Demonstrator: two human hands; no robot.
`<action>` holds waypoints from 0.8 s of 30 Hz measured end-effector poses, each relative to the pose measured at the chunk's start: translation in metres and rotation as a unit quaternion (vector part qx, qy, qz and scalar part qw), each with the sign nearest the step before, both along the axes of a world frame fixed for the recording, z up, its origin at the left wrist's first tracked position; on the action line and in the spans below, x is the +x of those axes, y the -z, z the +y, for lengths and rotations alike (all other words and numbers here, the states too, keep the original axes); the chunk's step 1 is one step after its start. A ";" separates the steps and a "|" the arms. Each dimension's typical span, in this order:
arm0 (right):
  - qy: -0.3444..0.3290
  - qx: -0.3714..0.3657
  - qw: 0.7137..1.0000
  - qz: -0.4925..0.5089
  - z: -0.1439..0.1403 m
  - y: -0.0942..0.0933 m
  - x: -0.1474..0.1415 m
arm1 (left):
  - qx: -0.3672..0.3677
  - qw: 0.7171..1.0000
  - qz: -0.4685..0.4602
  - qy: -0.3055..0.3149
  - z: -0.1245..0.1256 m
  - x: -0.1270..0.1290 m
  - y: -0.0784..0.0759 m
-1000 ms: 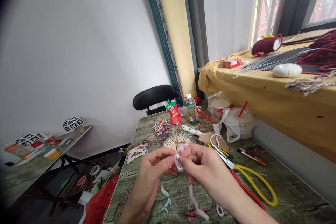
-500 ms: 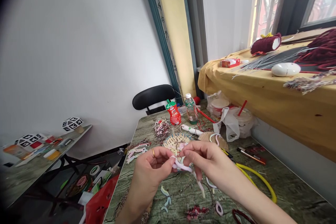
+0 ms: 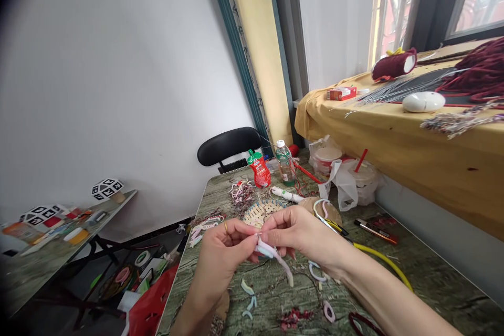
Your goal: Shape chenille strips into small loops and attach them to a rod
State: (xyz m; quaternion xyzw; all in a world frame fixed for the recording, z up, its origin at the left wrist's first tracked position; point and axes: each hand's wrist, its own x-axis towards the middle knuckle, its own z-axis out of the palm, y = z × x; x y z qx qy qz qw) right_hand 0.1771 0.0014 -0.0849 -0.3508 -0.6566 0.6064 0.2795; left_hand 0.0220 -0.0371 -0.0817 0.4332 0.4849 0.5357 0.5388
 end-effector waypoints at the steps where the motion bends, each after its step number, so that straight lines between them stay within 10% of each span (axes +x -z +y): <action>1: -0.005 0.010 1.000 -0.014 0.000 -0.002 -0.001 | -0.006 1.000 -0.005 0.004 0.000 -0.001 -0.001; 12: 0.131 0.276 0.941 -0.147 0.015 0.002 0.008 | -0.016 0.997 -0.057 0.051 -0.003 -0.011 -0.009; 19: -0.075 -0.023 0.996 0.047 -0.010 -0.014 0.002 | 0.015 0.999 -0.018 0.044 -0.008 -0.012 -0.011; 24: 0.025 0.246 0.956 -0.160 -0.003 -0.005 0.006 | -0.005 0.999 -0.018 0.040 -0.011 -0.012 -0.014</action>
